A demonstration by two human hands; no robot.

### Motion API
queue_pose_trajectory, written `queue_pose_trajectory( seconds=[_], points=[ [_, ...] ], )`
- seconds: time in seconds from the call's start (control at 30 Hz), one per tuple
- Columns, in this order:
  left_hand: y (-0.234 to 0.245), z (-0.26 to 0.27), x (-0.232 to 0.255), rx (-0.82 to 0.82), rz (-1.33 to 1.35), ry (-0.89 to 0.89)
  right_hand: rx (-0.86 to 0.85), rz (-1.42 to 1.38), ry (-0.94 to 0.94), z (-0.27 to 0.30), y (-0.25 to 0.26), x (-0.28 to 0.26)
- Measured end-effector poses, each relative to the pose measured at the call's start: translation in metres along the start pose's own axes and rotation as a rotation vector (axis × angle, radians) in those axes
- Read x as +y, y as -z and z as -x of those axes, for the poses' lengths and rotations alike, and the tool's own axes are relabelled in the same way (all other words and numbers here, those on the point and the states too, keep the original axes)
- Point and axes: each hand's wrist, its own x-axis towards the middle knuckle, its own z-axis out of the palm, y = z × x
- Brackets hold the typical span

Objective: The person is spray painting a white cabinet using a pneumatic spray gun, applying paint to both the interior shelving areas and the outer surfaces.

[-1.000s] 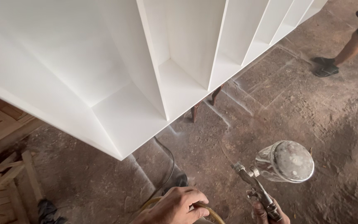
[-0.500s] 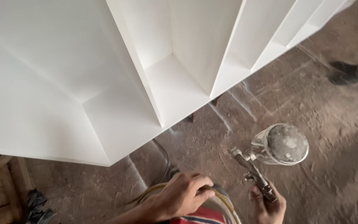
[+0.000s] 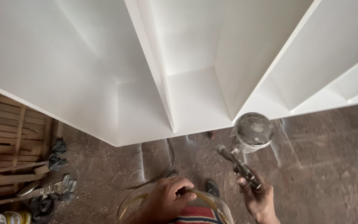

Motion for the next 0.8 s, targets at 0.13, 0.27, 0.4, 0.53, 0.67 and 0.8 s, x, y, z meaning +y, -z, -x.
queue_pose_trajectory(
  seconds=[0.13, 0.27, 0.4, 0.53, 0.67, 0.8],
  points=[
    [-0.042, -0.017, 0.015, 0.100, -0.051, -0.053, -0.113, 0.245, -0.028, -0.037, 0.032, -0.001],
    [-0.078, -0.026, 0.016, 0.156, -0.017, 0.034, -0.215, 0.170, 0.065, -0.061, 0.059, 0.013],
    [-0.099, -0.032, 0.011, 0.230, 0.048, 0.150, -0.266, 0.084, 0.045, -0.083, 0.072, 0.035],
    [-0.111, -0.046, 0.011, 0.242, 0.071, 0.084, -0.274, 0.060, 0.050, -0.100, 0.079, 0.050],
    [-0.114, -0.063, 0.025, 0.135, 0.054, 0.312, -0.367, 0.004, 0.041, -0.120, 0.082, 0.040],
    [-0.114, -0.091, 0.039, 0.030, -0.048, 0.152, -0.357, 0.222, 0.512, -0.154, 0.078, 0.002]
  ],
)
